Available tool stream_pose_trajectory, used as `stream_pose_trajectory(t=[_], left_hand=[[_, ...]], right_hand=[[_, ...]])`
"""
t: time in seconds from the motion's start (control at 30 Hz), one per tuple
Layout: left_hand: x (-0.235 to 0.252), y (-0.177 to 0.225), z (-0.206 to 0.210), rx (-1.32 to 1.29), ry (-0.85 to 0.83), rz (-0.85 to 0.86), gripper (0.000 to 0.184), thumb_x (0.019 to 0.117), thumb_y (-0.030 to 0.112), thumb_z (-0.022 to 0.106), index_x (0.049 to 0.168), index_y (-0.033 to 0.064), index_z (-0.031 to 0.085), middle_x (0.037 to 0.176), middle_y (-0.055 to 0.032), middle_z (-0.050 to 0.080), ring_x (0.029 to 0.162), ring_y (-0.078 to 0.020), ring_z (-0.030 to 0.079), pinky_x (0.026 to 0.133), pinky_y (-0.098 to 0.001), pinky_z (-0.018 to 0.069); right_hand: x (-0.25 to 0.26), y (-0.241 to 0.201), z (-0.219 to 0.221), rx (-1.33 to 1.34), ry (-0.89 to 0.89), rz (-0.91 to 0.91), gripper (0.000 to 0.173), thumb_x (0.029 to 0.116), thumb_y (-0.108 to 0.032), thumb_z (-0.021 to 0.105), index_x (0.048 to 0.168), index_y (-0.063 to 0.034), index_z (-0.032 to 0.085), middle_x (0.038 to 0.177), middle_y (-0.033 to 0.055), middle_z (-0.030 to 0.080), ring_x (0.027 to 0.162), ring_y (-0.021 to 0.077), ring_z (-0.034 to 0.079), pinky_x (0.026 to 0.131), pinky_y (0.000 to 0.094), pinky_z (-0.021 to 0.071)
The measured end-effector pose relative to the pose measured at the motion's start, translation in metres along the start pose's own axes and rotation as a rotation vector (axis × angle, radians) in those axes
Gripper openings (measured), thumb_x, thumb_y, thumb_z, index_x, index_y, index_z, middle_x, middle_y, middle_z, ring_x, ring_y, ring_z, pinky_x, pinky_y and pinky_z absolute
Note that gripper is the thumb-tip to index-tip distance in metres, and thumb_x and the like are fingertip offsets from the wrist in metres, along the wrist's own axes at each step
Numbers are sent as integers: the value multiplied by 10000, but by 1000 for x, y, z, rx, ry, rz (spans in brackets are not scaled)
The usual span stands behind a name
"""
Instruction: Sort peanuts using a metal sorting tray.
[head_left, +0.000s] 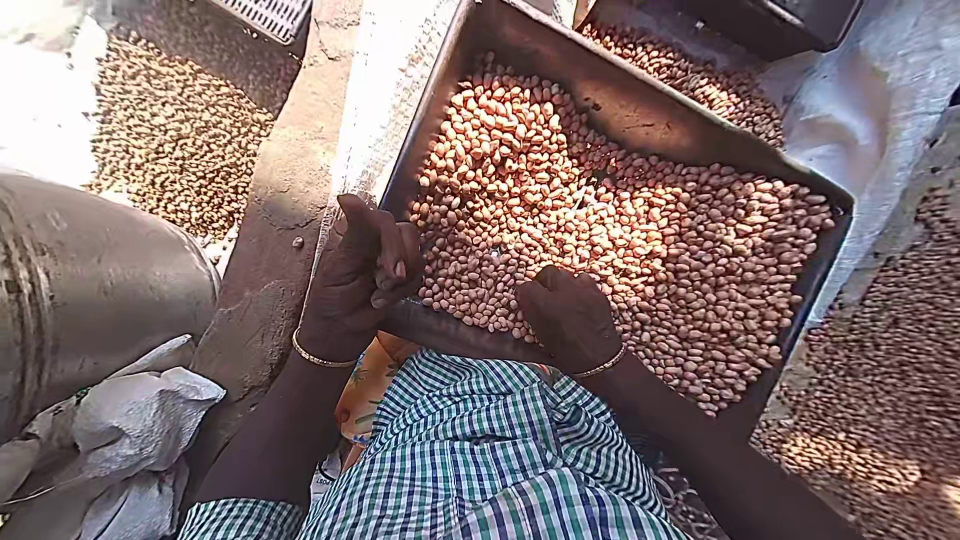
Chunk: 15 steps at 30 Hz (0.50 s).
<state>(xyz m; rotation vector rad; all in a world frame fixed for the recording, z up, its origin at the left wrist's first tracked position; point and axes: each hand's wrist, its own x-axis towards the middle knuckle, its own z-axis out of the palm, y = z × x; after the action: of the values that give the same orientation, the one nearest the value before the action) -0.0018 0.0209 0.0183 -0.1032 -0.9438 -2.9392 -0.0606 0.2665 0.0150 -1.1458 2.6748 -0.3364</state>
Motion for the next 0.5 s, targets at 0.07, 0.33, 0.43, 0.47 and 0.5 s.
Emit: stream_pose_trajectory(t=[0.07, 0.33, 0.43, 0.47, 0.5], left_hand=[[-1, 1, 0, 0, -19, -43, 456, 1055, 400, 498, 765, 101, 685, 617, 51, 605, 490, 0, 548, 464, -121, 448], [5, 0, 3, 134, 49, -265, 482, 1046, 414, 526, 711, 109, 692, 576, 72, 591, 461, 30, 511, 448, -114, 429], [2, -2, -2, 13, 51, -18, 437, 1048, 401, 523, 770, 119, 709, 638, 59, 631, 518, 6, 569, 499, -130, 477], [1, -2, -2, -16, 54, 40, 431, 1048, 400, 519, 786, 118, 712, 648, 57, 634, 529, 2, 577, 509, -132, 483], [0, -1, -1, -27, 55, 82, 438, 1049, 409, 509, 791, 118, 710, 648, 57, 632, 532, 1, 576, 512, -133, 479]], right_hand=[[10, 7, -15, 273, -75, 153, 97, 863, -59, 728, 823, 28, 712, 775, 168, 607, 655, 300, 614, 562, 448, 477], [92, 16, -36, 666, 440, -256, 187, 984, 8, 578, 1057, 84, 733, 1078, 172, 735, 1079, 110, 680, 993, 207, 501], [127, 26, -17, 662, 371, -420, 255, 956, 89, 491, 1074, 124, 715, 1135, 251, 718, 1176, 281, 670, 1064, 303, 479], [135, 22, -9, 639, 335, -482, 264, 943, 89, 490, 1081, 125, 713, 1140, 262, 714, 1180, 319, 664, 1071, 323, 471], [142, 19, 1, 579, 306, -541, 265, 952, 46, 501, 1101, 105, 713, 1158, 261, 709, 1189, 344, 655, 1083, 353, 457]])
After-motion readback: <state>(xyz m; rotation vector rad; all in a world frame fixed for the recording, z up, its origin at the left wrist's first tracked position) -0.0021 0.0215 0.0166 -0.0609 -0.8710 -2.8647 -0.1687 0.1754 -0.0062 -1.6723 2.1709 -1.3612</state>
